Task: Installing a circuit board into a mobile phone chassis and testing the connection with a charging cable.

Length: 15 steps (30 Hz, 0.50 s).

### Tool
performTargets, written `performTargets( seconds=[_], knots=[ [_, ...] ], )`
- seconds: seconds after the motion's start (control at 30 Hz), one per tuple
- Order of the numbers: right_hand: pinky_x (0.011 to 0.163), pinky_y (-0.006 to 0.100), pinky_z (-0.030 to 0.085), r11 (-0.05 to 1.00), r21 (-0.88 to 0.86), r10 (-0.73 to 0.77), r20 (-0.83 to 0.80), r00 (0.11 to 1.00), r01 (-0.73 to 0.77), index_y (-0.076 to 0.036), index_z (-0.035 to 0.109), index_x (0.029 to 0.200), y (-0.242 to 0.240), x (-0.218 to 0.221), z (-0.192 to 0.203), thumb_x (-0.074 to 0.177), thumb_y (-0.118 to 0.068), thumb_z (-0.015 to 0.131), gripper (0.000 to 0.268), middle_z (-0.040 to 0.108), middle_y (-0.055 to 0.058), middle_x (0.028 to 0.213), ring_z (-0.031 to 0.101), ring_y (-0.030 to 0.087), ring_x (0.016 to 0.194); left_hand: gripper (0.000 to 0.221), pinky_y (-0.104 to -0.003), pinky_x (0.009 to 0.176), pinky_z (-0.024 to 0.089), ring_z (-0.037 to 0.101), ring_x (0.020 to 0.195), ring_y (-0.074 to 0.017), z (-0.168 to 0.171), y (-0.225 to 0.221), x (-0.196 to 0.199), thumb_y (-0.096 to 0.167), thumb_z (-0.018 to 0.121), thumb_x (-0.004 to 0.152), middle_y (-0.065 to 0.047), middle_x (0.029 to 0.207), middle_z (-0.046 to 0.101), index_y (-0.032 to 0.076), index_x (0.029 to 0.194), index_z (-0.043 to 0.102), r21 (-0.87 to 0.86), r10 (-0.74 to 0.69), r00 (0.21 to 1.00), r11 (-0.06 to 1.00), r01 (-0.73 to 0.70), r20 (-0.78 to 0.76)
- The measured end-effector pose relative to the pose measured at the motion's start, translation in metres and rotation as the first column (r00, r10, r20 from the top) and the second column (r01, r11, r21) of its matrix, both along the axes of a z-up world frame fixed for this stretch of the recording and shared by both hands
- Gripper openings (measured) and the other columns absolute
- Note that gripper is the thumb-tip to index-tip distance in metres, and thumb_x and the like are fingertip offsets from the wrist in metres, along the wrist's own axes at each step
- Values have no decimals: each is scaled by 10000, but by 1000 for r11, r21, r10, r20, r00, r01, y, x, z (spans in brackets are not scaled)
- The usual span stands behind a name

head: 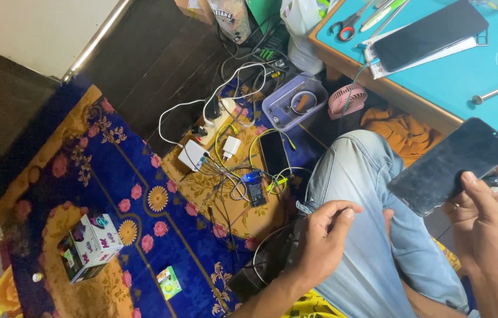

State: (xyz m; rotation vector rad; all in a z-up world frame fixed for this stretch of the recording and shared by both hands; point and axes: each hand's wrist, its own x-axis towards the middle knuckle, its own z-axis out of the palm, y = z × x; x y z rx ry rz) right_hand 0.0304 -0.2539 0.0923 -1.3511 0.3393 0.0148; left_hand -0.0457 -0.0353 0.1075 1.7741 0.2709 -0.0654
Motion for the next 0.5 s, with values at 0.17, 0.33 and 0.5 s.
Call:
performTargets(
  seconds=[0.17,0.33,0.5],
  knots=[
    [884,254,639,999,34,-18,3,1000,18,-250,498,1593,-1,1,-1,1127,-194,620,485,665,-74,1158,669,32,944,307,-264,647,404,513,663,-42,-10,0,-1,349,619,1093,62,753,652,133,933,767,-46,8,998,999,-10,-65],
    [851,236,617,1000,11,-14,-7,1000,14,-242,501,1562,-1,-1,1,1145,-206,612,433,646,-78,1117,631,20,876,247,-264,708,449,542,729,-54,-3,-2,1,267,590,1081,67,822,673,129,1048,792,-57,22,999,998,-24,-42],
    [776,211,598,1000,-13,-13,-7,1000,13,-254,496,1567,-4,0,-9,1145,-218,623,443,648,-95,1075,647,14,863,267,-231,859,546,690,866,-69,-14,-5,0,208,602,1087,-29,886,727,80,1233,786,-175,4,999,985,-12,-48]
  ],
)
